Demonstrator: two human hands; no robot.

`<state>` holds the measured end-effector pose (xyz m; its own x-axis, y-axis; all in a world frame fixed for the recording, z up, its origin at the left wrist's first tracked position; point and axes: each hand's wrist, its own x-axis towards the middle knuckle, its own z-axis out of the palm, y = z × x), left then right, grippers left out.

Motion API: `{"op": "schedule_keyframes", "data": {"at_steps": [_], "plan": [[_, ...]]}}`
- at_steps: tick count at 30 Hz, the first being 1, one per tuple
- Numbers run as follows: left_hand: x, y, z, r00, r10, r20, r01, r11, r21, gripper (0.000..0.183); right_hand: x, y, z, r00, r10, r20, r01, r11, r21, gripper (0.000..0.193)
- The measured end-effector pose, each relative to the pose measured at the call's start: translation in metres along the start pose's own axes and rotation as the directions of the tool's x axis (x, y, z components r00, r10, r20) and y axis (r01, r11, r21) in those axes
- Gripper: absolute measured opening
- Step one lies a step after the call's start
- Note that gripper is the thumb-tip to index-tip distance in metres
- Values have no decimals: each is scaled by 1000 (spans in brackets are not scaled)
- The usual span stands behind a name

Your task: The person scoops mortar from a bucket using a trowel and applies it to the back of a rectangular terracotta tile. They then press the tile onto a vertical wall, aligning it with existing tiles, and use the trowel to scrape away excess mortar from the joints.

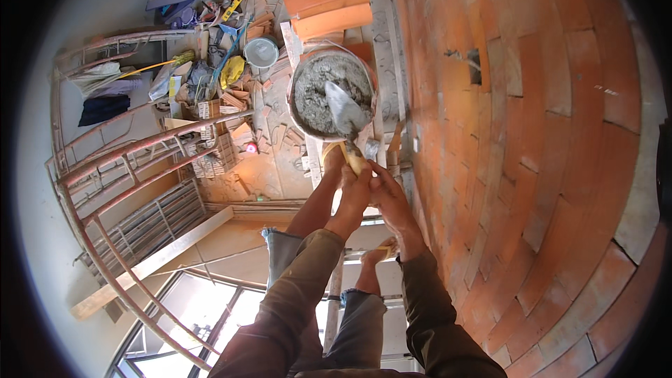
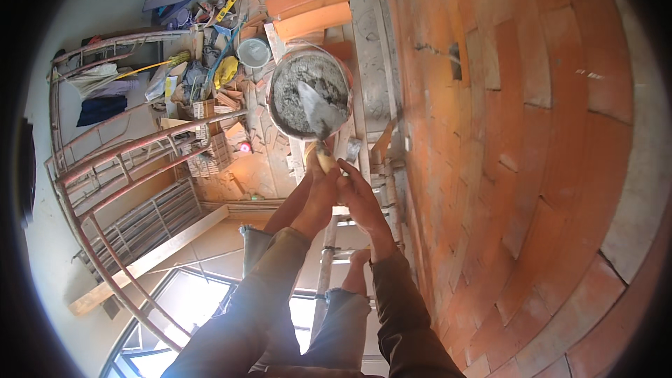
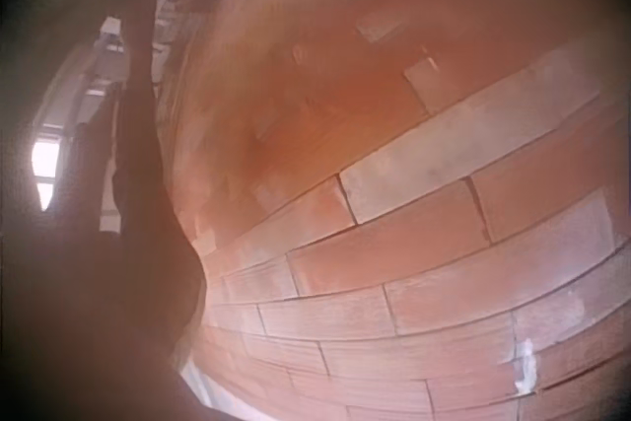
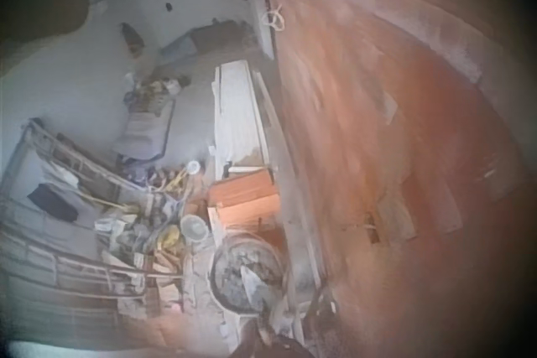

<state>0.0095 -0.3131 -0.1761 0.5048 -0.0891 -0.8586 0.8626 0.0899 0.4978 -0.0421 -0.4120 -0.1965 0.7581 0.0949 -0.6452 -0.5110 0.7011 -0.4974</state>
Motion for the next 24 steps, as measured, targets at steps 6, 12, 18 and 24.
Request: {"op": "schedule_keyframes", "data": {"at_steps": [6, 12, 18, 24], "plan": [[3, -12, 9, 994, 66, 83, -67, 998, 11, 50, -1, -105, 7, 908, -394, 143, 288, 337, -896, 52], [-11, -3, 20, 991, -99, -87, 81, 979, -189, 54, -4, -175, 68, 909, -255, 329, 102, -630, -770, 41], [-10, -2, 20, 992, -52, -119, 17, 960, -279, 49, 5, -162, 56, 902, -195, 386, 51, -838, -543, 37], [-13, 6, 17, 987, -10, -161, -41, 950, -309, 45, 20, -141, 51, 901, -182, 394, 41, -868, -496, 35]]}}
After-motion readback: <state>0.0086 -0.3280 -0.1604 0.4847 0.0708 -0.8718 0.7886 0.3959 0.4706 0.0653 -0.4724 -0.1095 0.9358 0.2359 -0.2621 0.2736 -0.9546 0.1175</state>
